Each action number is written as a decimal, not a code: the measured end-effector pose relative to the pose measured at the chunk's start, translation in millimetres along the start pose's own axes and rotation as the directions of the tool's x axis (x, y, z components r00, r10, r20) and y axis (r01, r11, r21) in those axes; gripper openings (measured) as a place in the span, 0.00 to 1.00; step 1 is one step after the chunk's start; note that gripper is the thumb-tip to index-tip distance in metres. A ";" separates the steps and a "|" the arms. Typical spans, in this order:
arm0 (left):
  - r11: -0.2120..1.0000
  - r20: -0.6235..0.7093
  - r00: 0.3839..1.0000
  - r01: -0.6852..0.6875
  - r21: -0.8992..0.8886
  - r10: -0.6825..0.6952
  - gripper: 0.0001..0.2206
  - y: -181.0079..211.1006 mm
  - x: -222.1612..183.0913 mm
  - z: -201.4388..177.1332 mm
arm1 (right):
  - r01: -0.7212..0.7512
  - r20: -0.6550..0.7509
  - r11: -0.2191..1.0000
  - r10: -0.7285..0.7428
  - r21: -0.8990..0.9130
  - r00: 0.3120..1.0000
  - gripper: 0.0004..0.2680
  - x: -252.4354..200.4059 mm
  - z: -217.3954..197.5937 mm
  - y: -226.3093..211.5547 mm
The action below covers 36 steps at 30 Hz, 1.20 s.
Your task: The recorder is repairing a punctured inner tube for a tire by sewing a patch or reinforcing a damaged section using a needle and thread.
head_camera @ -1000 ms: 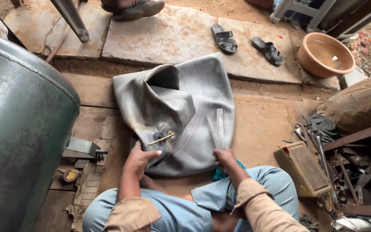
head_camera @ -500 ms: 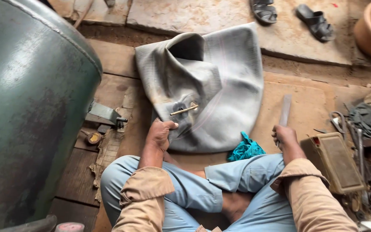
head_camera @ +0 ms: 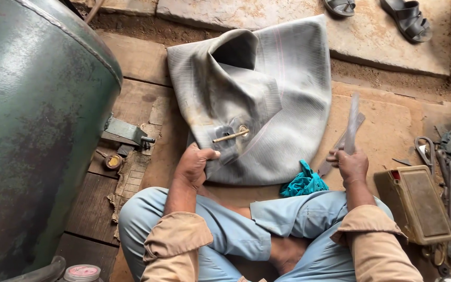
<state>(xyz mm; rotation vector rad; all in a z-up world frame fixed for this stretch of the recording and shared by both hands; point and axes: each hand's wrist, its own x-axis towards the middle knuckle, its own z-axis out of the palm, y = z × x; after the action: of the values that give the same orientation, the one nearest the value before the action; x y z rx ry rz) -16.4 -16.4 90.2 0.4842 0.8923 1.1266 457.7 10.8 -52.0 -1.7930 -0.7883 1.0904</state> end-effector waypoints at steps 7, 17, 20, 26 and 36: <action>0.983 -0.189 0.965 -0.184 0.008 0.182 0.17 59.9 12.1 0.2 | 0.237 0.119 0.969 -0.244 0.073 0.962 0.06 -111.4 25.7 -67.6; 0.930 -0.040 0.979 -0.202 -0.307 0.200 0.19 77.3 27.8 29.5 | -0.023 0.564 0.862 0.352 -0.507 0.747 0.15 -223.2 68.5 -40.4; 0.924 -0.074 0.982 -0.187 -0.334 0.172 0.17 49.6 8.9 47.6 | 0.061 0.539 0.806 0.335 -0.588 0.772 0.15 -215.2 142.5 -58.3; 0.926 -0.061 0.989 -0.150 -0.346 0.138 0.17 -0.6 -27.0 30.7 | 0.056 0.620 0.903 0.246 -0.426 0.745 0.15 -205.5 201.6 -43.4; 0.994 0.019 0.998 -0.055 -0.089 0.057 0.18 -4.3 -26.3 6.5 | -0.363 0.543 0.871 0.490 -0.331 0.682 0.13 -231.9 48.8 -71.6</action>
<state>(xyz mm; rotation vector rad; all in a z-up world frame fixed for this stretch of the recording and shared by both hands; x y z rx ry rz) -12.6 -41.6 100.4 0.4494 0.8105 1.2047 311.7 -136.1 83.5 -1.8458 -0.8872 2.0523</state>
